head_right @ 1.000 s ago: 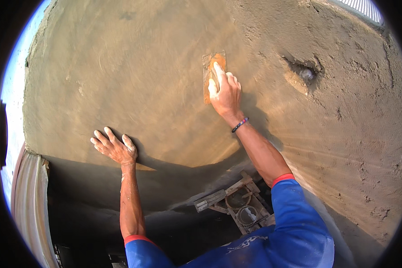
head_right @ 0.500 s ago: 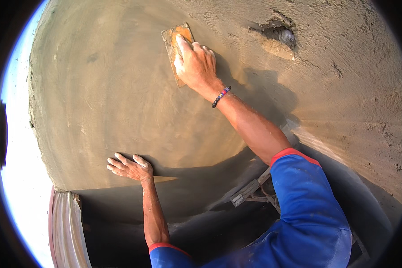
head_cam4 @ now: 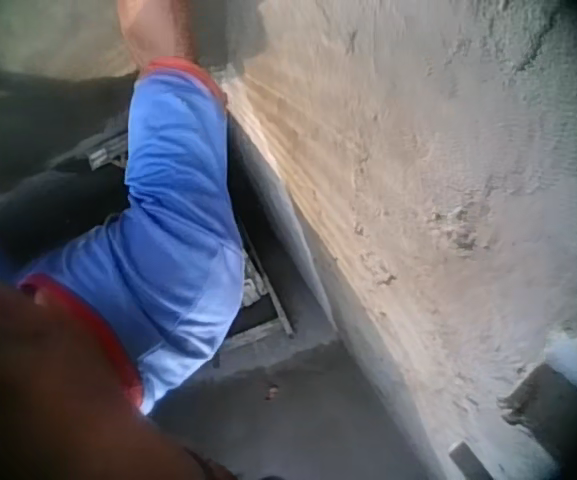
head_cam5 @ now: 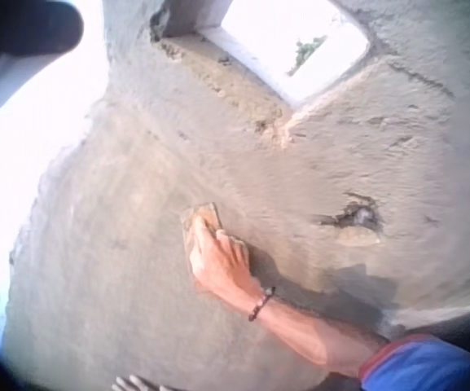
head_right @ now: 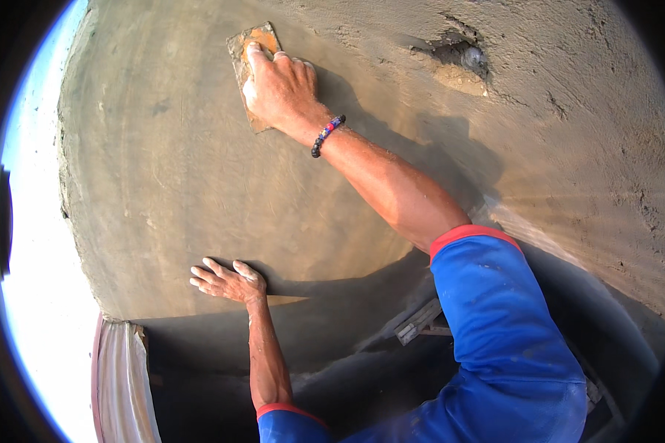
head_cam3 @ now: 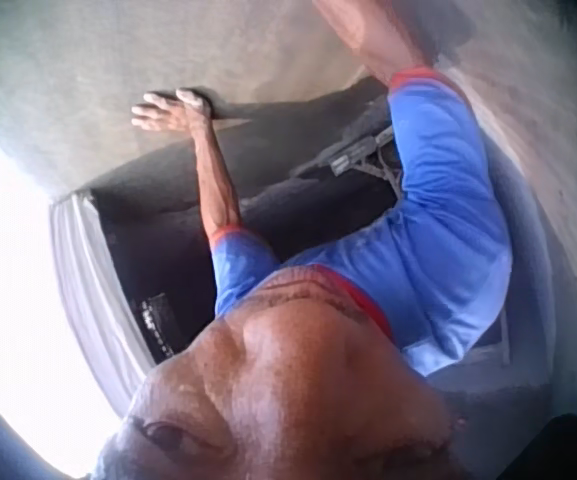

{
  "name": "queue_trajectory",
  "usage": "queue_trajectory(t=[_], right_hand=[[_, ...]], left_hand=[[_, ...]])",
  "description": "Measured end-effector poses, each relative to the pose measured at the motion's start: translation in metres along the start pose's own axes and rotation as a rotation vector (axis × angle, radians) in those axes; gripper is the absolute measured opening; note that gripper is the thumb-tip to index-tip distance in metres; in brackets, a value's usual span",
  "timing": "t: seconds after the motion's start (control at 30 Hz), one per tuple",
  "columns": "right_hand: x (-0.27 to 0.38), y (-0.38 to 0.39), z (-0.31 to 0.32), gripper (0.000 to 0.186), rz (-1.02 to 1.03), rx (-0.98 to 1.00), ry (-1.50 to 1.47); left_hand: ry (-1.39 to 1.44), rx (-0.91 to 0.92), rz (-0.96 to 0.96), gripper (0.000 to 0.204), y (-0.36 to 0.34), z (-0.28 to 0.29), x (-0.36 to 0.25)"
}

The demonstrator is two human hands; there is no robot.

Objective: The person smooths wet plaster onto a vertical wall using a wooden float, repeatedly rubbing the tool in circular and sweeping motions across the surface while supporting themselves with their other hand against the wall.

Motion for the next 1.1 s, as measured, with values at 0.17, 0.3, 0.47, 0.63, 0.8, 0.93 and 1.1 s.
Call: queue_trajectory(t=[0.17,0.3,0.47,0.63,0.8,0.93,1.1], right_hand=[[0.017,0.109,-0.043,0.055,0.348,0.127,-0.03],[-0.019,0.081,-0.031,0.054,0.35,0.041,0.038],[0.022,-0.07,0.001,0.052,0.415,-0.084,0.198],[-0.029,-0.031,0.029,0.044,0.197,0.011,0.133],[-0.147,0.125,0.031,0.057,0.053,0.059,0.176],[-0.185,0.214,0.001,0.056,-0.068,0.129,0.131],[-0.05,0.086,-0.007,0.052,0.289,0.101,0.157]], left_hand=[[-0.007,0.0,-0.006,0.066,0.0,-0.002,0.003],[0.005,0.01,-0.005,0.066,-0.004,-0.003,0.003],[0.017,-0.037,-0.038,0.065,0.002,-0.001,0.004],[0.018,-0.029,-0.025,0.066,0.001,0.007,0.004],[0.029,-0.016,-0.012,0.065,0.001,0.001,-0.003],[0.02,-0.011,-0.009,0.063,0.002,0.004,0.01],[0.053,0.002,-0.009,0.062,-0.002,0.001,0.004]])
Point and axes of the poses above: each hand's wrist, its own y-axis away from the middle knuckle, its own z-axis out of the back of the hand, x = y × z, the point moved 5 cm from there along -y, towards the middle knuckle, and after that the axes turned 4 degrees about z, right-handed, at the moved point
